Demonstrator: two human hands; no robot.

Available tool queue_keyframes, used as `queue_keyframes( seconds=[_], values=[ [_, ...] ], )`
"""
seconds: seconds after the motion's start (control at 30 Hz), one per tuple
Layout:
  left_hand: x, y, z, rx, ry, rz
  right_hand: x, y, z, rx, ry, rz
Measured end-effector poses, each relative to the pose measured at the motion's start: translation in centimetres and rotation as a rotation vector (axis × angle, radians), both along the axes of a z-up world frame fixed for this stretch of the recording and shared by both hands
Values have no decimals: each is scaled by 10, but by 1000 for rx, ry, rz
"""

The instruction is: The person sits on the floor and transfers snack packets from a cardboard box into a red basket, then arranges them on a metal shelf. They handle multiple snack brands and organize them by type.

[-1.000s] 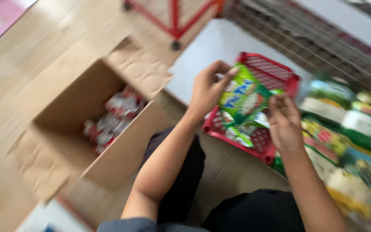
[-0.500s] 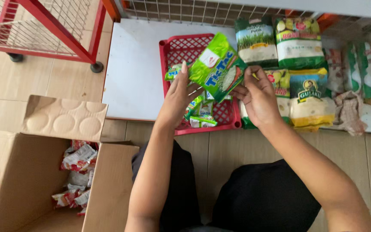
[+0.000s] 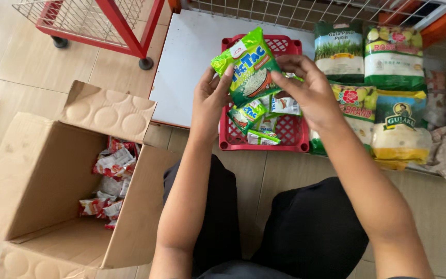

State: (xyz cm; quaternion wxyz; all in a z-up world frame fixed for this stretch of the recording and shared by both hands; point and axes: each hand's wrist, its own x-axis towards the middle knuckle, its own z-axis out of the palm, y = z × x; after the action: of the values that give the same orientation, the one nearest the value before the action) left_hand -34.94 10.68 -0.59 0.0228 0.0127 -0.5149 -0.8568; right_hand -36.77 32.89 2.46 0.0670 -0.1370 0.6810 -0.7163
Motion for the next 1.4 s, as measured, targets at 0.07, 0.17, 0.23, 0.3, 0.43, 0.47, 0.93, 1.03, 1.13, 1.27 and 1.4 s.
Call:
queue_keyframes(
  seconds=[0.07,0.17,0.23,0.3,0.43,0.47,0.93,1.03,1.13,1.27,1.4],
  values=[
    [1,-10,-3,-26,-6,26,-9,12,-4,9,-13,65],
    [-2,-26,-6,32,-54,99,-34,46,-16,-10,-162,8],
    [-3,-35,-10,74,-155,156,-46,61,-45,192,-78,-130],
    [-3,-44,-12,132,-142,92,-54,68,-85,645,101,-126],
    [-6,-49,-9,77,-163,11,-38,62,-161,1246,494,-67],
    [-6,-49,-8,19,-172,17,-35,60,-173,1357,479,-70],
    [-1,-24,-10,-295,54,66,-7,40,-20,-371,-436,96],
    [2,-14,-7,-231,51,18,1,7,-2,-382,-417,92],
    [4,-5,-3,-86,78,-29,3,-12,7,-186,-256,4],
    [5,2,1,-78,14,-46,3,-22,13,-84,-124,-99],
    [1,12,2,-71,127,-53,8,-23,12,32,-27,-90]
  ],
)
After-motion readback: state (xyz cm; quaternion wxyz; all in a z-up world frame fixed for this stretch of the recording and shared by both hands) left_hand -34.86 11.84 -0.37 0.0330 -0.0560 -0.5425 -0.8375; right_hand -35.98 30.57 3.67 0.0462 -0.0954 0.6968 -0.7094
